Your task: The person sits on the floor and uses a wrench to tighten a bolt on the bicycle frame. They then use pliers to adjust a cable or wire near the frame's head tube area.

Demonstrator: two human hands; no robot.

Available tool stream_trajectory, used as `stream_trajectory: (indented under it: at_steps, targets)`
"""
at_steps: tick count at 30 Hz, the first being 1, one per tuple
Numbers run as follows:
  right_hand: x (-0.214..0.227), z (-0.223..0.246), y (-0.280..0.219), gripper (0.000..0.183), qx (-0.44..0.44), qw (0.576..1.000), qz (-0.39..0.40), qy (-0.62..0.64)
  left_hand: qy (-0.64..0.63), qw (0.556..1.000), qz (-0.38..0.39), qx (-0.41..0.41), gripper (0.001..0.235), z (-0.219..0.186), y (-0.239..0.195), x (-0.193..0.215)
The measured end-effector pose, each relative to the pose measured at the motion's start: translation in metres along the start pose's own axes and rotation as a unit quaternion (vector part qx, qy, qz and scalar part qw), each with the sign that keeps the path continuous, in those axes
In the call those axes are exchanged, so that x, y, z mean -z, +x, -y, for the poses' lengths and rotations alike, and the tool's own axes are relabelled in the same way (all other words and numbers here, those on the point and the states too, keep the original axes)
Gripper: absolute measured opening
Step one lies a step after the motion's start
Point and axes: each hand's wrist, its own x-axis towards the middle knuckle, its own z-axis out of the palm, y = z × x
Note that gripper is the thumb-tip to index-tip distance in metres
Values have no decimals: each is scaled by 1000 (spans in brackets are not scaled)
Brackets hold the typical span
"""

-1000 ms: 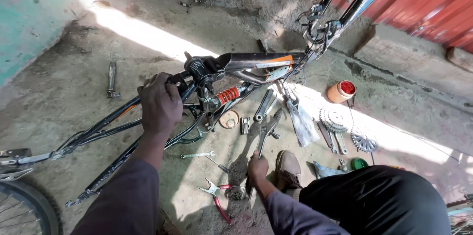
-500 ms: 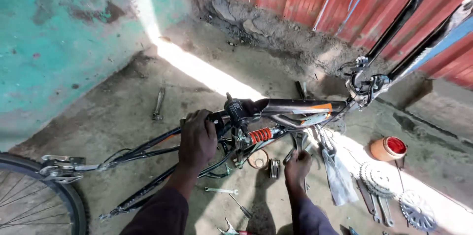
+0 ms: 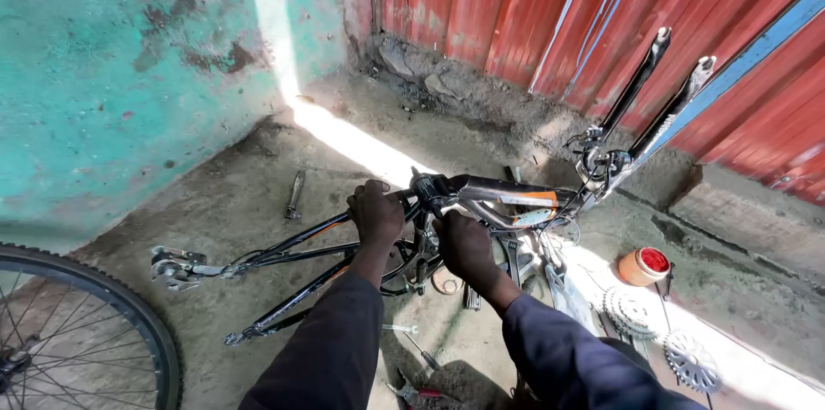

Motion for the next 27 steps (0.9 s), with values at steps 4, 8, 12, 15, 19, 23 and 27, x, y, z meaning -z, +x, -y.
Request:
stream_trajectory:
  at_steps: [4,8,12,15,19,23,27]
  targets:
    - [33,27,-25,49,4,1000,-24,9,-3,997,73,-3,24,-14,11,26]
    - [35,29,-14,51,-11,997,-55,50,-79,990,114,0,40,13,58,5]
    - [50,25,-35,51,-48,941,-5,336,-171,975,139,17,47,-13,74,17]
    - [52,32,-43,46,-77,833,26,547,-223,903,338,142,46,-19,87,-7]
    - [29,22,-30,41,-130,798,41,587,-308,854,394,144,33,-23,93,0]
    - [16,20,-23,40,-140,740,91,651,-368,820,405,166,36,-26,88,16]
    - [28,32,-32,45,-153,714,77,679,-353,820,404,200,38,4,101,-18]
